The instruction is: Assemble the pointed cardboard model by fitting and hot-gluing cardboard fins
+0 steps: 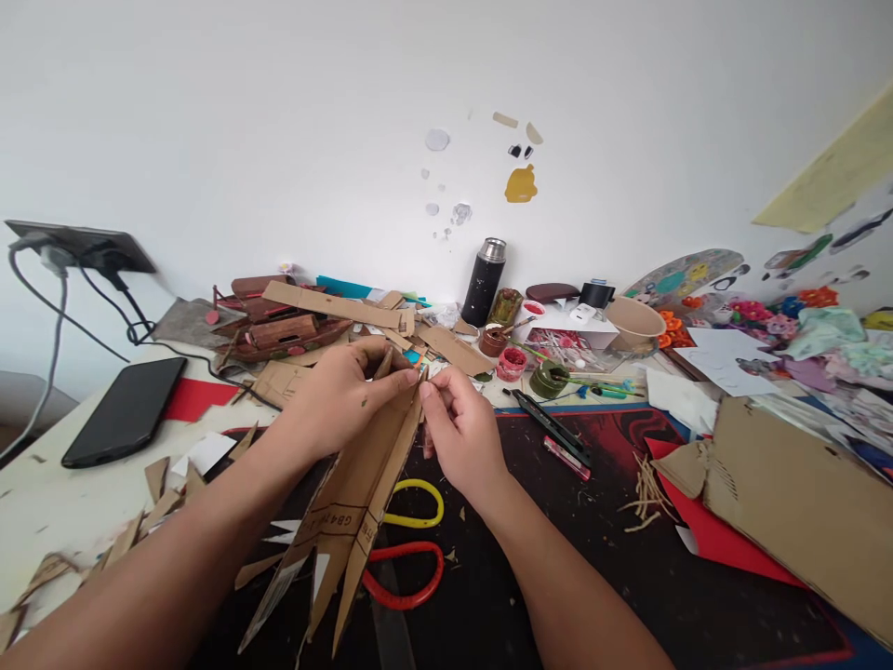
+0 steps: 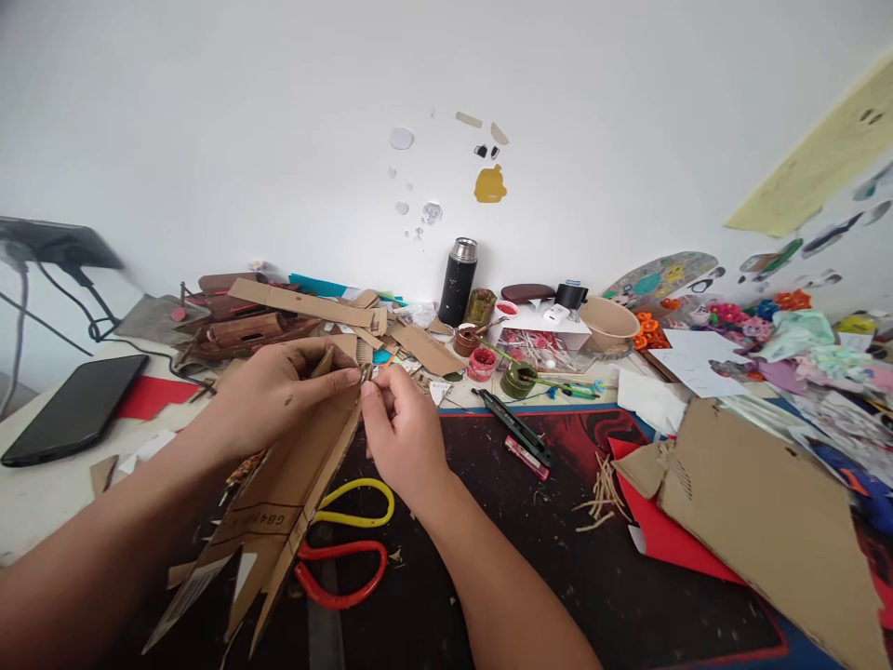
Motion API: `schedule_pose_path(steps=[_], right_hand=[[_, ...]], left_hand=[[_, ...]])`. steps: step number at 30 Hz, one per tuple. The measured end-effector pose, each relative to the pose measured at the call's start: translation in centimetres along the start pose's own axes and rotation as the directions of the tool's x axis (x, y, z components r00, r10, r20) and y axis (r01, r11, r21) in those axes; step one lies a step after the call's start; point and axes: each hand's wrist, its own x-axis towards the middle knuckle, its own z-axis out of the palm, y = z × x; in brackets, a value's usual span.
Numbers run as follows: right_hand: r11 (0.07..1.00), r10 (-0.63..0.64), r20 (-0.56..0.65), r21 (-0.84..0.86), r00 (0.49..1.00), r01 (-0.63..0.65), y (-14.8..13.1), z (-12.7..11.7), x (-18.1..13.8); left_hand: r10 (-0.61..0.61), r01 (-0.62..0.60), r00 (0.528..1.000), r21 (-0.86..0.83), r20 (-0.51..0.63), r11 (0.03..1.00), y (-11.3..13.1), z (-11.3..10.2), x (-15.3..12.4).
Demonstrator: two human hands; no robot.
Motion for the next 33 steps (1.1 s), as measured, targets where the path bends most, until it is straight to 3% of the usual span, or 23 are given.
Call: schedule_pose_path(steps=[13,27,33], right_hand=[[0.997,-0.003,0.028,0.076,1.000,0.001,0.25,0.08,-0.17],[1.000,-0.011,0.053,0.002,0.999,0.011,-0.43,-0.14,-0.31],[1.000,-0.010,0.067,-0.009,0.998,0.011,-0.43,-0.16,-0.32]], left_hand=[[0.000,0.004,0.999,-0.092,0.049,0.996,-0.91,0.07,0.13],[0.007,0.008,0.996,-0.166,0.091,0.986,-0.82,-0.11,0.33],[0.017,-0.008,0.996,-0.109,0.084,0.994,-0.86,-0.19,0.23]])
